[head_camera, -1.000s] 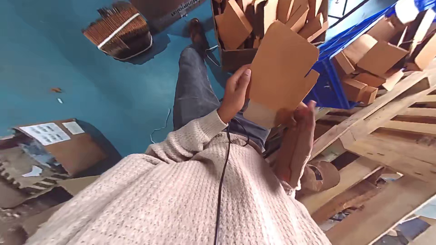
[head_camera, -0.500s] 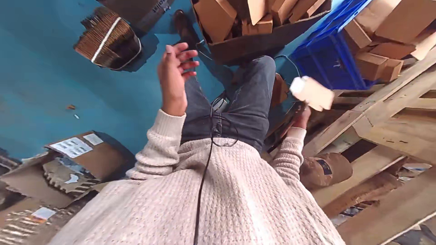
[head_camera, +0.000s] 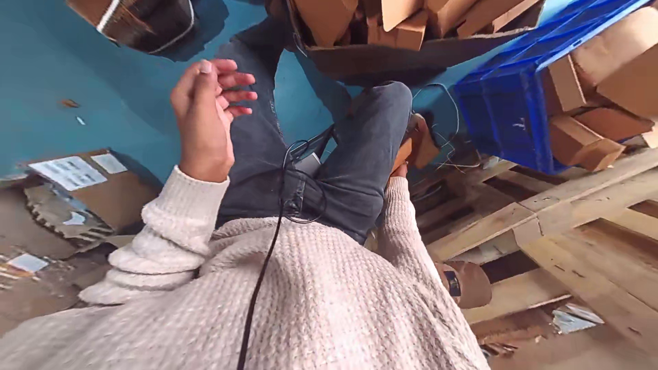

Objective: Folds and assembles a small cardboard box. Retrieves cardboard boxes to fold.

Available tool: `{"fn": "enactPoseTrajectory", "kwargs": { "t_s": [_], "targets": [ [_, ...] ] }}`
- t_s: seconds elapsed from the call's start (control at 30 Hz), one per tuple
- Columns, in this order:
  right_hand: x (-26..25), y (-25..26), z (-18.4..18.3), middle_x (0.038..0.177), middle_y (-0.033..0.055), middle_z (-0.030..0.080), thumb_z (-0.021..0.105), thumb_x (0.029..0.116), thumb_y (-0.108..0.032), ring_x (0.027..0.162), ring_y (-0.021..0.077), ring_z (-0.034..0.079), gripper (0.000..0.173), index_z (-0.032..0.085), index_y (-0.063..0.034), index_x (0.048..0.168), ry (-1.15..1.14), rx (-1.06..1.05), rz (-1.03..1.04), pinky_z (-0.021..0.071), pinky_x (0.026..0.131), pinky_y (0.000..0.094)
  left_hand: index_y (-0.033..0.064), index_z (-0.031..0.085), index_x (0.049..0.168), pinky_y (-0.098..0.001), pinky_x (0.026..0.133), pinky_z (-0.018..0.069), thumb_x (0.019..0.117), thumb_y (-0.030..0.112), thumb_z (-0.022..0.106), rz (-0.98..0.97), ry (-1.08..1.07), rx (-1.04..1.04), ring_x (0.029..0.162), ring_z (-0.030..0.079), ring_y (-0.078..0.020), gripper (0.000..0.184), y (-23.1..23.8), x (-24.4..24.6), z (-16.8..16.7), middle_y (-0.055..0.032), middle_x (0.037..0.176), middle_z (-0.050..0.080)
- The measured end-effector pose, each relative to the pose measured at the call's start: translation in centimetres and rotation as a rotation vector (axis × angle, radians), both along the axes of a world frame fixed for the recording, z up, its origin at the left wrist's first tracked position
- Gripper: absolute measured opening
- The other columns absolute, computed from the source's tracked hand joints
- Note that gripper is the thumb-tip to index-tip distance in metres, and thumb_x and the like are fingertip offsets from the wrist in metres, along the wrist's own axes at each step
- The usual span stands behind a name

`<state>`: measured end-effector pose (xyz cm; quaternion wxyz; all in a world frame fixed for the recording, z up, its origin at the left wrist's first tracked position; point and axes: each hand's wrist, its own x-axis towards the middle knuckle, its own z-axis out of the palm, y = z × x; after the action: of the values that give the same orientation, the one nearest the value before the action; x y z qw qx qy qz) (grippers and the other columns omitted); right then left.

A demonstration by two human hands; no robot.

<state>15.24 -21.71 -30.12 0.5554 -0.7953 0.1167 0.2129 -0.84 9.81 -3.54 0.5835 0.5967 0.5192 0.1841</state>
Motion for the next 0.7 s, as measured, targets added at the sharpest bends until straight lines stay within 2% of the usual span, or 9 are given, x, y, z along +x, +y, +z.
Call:
{"fn": "enactPoseTrajectory", "kwargs": {
  "t_s": [0.07,0.1,0.17,0.23,0.33,0.47,0.57,0.63,0.7],
  "targets": [
    [1.7,-0.3,-3.8,0.135,0.0283,0.056,0.016,0.1120,-0.046,0.117,0.0324,0.061,0.068,0.047,0.0063,0.142,0.369,-0.039,-0.278,0.0525,0.093,0.0462,0.0071,0.055,0.127,-0.0313,0.084,0.0573,0.1108,0.027,0.025,-0.014,-0.021,-0.008,0.101,0.069,-0.0117,0.039,-0.3,1.1,-0.3,0.0024,0.116,0.069],
    [2.8,-0.1,-4.0,0.135,0.0238,0.058,0.016,0.1101,-0.053,0.119,0.0310,0.060,0.072,0.050,0.0018,0.141,0.479,-0.107,-0.343,0.0509,0.096,0.0492,0.0061,0.055,0.128,-0.0322,0.085,0.0571,0.1105,0.027,0.026,-0.026,-0.033,-0.014,0.101,0.068,-0.0125,0.040,-0.6,1.4,-0.4,0.0015,0.116,0.069],
    [4.3,-0.3,-2.9,0.131,0.0261,0.060,0.016,0.1093,-0.056,0.117,0.0343,0.060,0.077,0.055,0.0049,0.136,0.505,-0.299,-0.337,0.0495,0.097,0.0531,0.0050,0.055,0.128,-0.0328,0.086,0.0575,0.1102,0.027,0.026,-0.083,-0.053,-0.011,0.102,0.069,-0.0128,0.041,-1.3,1.6,-0.8,0.0005,0.117,0.070],
    [5.0,-1.4,-0.3,0.120,0.0252,0.066,0.021,0.1119,-0.046,0.109,0.0333,0.064,0.068,0.064,0.0046,0.126,0.274,-0.470,-0.323,0.0504,0.093,0.0492,0.0033,0.056,0.128,-0.0327,0.085,0.0573,0.1099,0.028,0.028,-0.167,-0.083,0.023,0.103,0.068,-0.0132,0.041,-1.9,1.4,-1.3,-0.0015,0.118,0.069],
    [6.5,-3.9,5.5,0.110,0.0207,0.070,0.029,0.1113,-0.040,0.103,0.0301,0.067,0.057,0.067,0.0006,0.124,-0.224,-0.482,-0.414,0.0525,0.092,0.0450,-0.0006,0.055,0.128,-0.0333,0.086,0.0575,0.1100,0.029,0.030,-0.305,-0.162,0.099,0.104,0.068,-0.0134,0.042,-2.7,1.5,-1.3,-0.0053,0.120,0.069],
    [6.7,-3.6,18.0,0.093,0.0126,0.065,0.029,0.1114,-0.033,0.081,0.0162,0.064,0.052,0.062,0.0066,0.118,-0.664,-0.175,-0.512,0.0546,0.078,0.0340,-0.0051,0.040,0.144,-0.0384,0.101,0.0523,0.1047,0.041,0.046,-0.533,-0.301,0.090,0.127,0.058,-0.0207,0.061,-6.1,2.9,0.9,-0.0151,0.144,0.056],
    [4.3,0.1,27.1,0.076,-0.0022,0.057,0.023,0.1128,-0.030,0.066,0.0047,0.057,0.047,0.059,0.0010,0.109,-0.824,0.191,-0.432,0.0522,0.066,0.0241,-0.0085,0.021,0.156,-0.0423,0.118,0.0386,0.0850,0.071,0.064,-0.763,-0.435,0.190,0.147,0.038,-0.0285,0.115,-9.3,3.3,3.2,-0.0239,0.162,0.030],
    [0.6,4.3,31.6,0.074,-0.0089,0.058,0.019,0.1131,-0.034,0.062,0.0010,0.057,0.050,0.059,-0.0074,0.106,-0.821,0.409,-0.270,0.0526,0.061,0.0209,-0.0084,0.013,0.159,-0.0440,0.124,0.0282,0.0690,0.071,0.079,-0.805,-0.550,0.221,0.153,0.025,-0.0306,0.137,-10.1,2.9,4.4,-0.0256,0.166,0.019],
    [-4.2,8.6,33.5,0.083,-0.0144,0.066,0.026,0.1110,-0.047,0.070,-0.0018,0.063,0.047,0.065,-0.0218,0.102,-0.830,0.624,-0.029,0.0557,0.064,0.0187,-0.0079,0.010,0.159,-0.0448,0.125,0.0256,0.0642,0.067,0.085,-0.728,-0.653,0.291,0.154,0.020,-0.0309,0.142,-9.6,1.9,5.1,-0.0259,0.167,0.012]
  ]
}}
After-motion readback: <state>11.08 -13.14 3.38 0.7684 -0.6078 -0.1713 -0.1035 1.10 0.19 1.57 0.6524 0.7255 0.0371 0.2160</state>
